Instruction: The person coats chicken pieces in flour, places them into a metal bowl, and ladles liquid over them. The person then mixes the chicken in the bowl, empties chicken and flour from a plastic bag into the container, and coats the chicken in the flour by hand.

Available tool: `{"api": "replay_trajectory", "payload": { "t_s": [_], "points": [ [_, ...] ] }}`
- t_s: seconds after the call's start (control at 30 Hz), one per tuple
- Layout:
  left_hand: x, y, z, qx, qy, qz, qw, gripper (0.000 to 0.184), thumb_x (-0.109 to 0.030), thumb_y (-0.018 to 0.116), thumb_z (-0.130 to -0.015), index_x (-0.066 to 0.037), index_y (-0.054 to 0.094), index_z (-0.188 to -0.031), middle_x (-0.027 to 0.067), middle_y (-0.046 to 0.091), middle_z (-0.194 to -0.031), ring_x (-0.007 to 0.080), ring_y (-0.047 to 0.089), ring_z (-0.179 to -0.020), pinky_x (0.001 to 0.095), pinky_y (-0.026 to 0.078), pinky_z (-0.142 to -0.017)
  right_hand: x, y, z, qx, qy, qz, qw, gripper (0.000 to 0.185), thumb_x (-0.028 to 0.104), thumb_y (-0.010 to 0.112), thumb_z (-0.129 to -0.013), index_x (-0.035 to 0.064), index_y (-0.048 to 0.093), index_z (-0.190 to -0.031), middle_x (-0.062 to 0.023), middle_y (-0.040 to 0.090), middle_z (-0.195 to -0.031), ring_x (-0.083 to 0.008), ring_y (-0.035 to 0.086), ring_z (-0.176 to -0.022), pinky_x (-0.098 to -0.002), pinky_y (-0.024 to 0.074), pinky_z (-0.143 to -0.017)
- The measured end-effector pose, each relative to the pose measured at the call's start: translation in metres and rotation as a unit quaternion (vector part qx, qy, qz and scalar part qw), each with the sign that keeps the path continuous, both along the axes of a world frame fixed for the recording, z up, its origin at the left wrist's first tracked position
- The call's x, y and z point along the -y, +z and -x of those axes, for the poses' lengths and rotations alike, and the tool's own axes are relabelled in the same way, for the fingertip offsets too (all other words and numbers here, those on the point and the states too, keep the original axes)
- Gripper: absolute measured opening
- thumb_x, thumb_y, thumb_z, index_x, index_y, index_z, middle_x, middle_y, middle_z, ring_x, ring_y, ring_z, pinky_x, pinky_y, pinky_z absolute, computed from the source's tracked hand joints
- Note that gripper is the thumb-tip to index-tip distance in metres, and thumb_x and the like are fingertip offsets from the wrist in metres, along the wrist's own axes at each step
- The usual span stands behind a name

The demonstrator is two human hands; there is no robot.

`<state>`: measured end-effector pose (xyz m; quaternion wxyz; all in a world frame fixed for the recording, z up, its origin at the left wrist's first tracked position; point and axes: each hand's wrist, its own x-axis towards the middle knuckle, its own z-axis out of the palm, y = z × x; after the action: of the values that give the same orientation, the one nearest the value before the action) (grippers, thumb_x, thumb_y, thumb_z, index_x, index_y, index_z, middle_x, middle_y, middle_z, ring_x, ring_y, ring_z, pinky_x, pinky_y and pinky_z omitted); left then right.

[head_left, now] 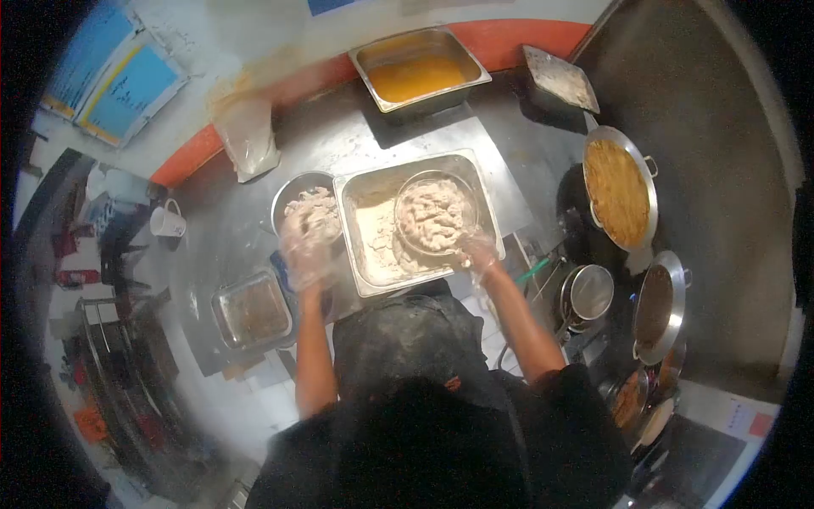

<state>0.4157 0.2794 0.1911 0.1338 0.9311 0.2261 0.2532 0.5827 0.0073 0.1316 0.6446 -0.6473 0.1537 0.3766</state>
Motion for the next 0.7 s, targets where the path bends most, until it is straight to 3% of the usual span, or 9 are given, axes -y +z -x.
{"api": "replay_trajectory", "payload": {
  "t_s": [0.03, 0.1, 0.23, 0.3, 0.37, 0.5, 0.57, 0.67, 0.7],
  "points": [
    [-0.011, -0.013, 0.016, 0.011, 0.017, -0.002, 1.000, 0.040, -0.029, 0.061, -0.074, -0.002, 0.053, -0.102, 0.0158, 0.055, -0.101, 0.0287, 0.052, -0.096, 0.0370, 0.041, -0.086, 0.001, 0.008, 0.004, -0.013, -0.021, -0.001, 1.000, 0.032, 0.022, 0.053, -0.082, 0.0016, 0.052, -0.106, -0.0076, 0.056, -0.091, -0.0161, 0.054, -0.079, -0.0311, 0.0460, -0.067],
    [-0.026, -0.026, 0.029, -0.013, 0.263, 0.121, 0.957, 0.045, -0.034, 0.061, -0.073, 0.001, 0.052, -0.098, 0.0188, 0.057, -0.093, 0.0304, 0.055, -0.088, 0.0399, 0.043, -0.077, 0.001, 0.003, 0.007, -0.005, -0.057, -0.018, 0.998, 0.032, 0.021, 0.056, -0.081, 0.0023, 0.051, -0.106, -0.0074, 0.056, -0.088, -0.0169, 0.054, -0.076, -0.0350, 0.0477, -0.059],
    [-0.047, -0.047, 0.032, -0.138, 0.333, 0.248, 0.899, 0.036, -0.031, 0.049, -0.080, -0.001, 0.051, -0.100, 0.0193, 0.056, -0.094, 0.0347, 0.053, -0.089, 0.0422, 0.041, -0.076, 0.000, 0.007, 0.010, -0.011, -0.058, -0.005, 0.998, 0.025, 0.020, 0.056, -0.081, 0.0073, 0.054, -0.103, -0.0045, 0.056, -0.085, -0.0157, 0.054, -0.069, -0.0295, 0.0472, -0.055],
    [-0.085, -0.124, 0.044, -0.119, 0.328, 0.312, 0.884, 0.033, -0.028, 0.048, -0.080, -0.002, 0.052, -0.099, 0.0195, 0.056, -0.095, 0.0347, 0.053, -0.089, 0.0416, 0.041, -0.076, 0.002, 0.007, 0.010, -0.002, -0.029, -0.021, 0.999, 0.023, 0.020, 0.056, -0.081, 0.0065, 0.054, -0.099, -0.0037, 0.055, -0.082, -0.0140, 0.053, -0.067, -0.0276, 0.0458, -0.054],
    [-0.123, -0.180, 0.057, -0.213, 0.130, -0.040, 0.967, 0.028, -0.028, 0.049, -0.081, -0.002, 0.055, -0.090, 0.0221, 0.058, -0.082, 0.0363, 0.057, -0.070, 0.0411, 0.045, -0.066, -0.002, 0.006, 0.007, 0.014, 0.019, -0.060, 0.998, 0.019, 0.021, 0.056, -0.081, 0.0050, 0.054, -0.091, -0.0021, 0.053, -0.076, -0.0106, 0.051, -0.065, -0.0238, 0.0430, -0.053],
    [-0.119, -0.144, 0.059, -0.135, 0.206, 0.073, 0.967, 0.025, -0.018, 0.043, -0.083, -0.004, 0.056, -0.098, 0.0205, 0.059, -0.087, 0.0359, 0.058, -0.073, 0.0410, 0.047, -0.067, -0.008, 0.013, 0.009, 0.031, -0.023, -0.086, 0.996, 0.024, 0.026, 0.056, -0.083, 0.0035, 0.053, -0.091, -0.0028, 0.053, -0.074, -0.0100, 0.049, -0.062, -0.0238, 0.0418, -0.053],
    [-0.139, -0.138, 0.082, -0.081, 0.191, -0.078, 0.975, 0.028, -0.021, 0.044, -0.080, -0.003, 0.058, -0.096, 0.0168, 0.058, -0.095, 0.0311, 0.055, -0.086, 0.0389, 0.042, -0.077, -0.018, 0.048, 0.013, 0.108, -0.033, -0.014, 0.994, 0.026, 0.028, 0.054, -0.084, 0.0022, 0.053, -0.090, -0.0027, 0.052, -0.072, -0.0104, 0.049, -0.059, -0.0237, 0.0413, -0.051],
    [-0.107, -0.014, 0.071, -0.022, 0.207, 0.104, 0.973, 0.029, -0.023, 0.046, -0.080, -0.002, 0.057, -0.097, 0.0168, 0.059, -0.093, 0.0320, 0.055, -0.085, 0.0392, 0.042, -0.076, -0.030, 0.088, 0.015, 0.246, -0.008, 0.035, 0.969, 0.026, 0.029, 0.051, -0.086, 0.0029, 0.051, -0.084, -0.0013, 0.049, -0.065, -0.0091, 0.047, -0.054, -0.0233, 0.0396, -0.046],
    [-0.096, 0.024, 0.065, -0.001, 0.217, 0.164, 0.962, 0.030, -0.023, 0.046, -0.079, -0.002, 0.057, -0.097, 0.0168, 0.059, -0.093, 0.0323, 0.055, -0.085, 0.0393, 0.042, -0.076, -0.028, 0.092, 0.013, 0.227, 0.020, -0.033, 0.973, 0.020, 0.022, 0.053, -0.083, 0.0055, 0.056, -0.094, -0.0012, 0.053, -0.078, -0.0087, 0.048, -0.063, -0.0219, 0.0393, -0.052]
  ]
}}
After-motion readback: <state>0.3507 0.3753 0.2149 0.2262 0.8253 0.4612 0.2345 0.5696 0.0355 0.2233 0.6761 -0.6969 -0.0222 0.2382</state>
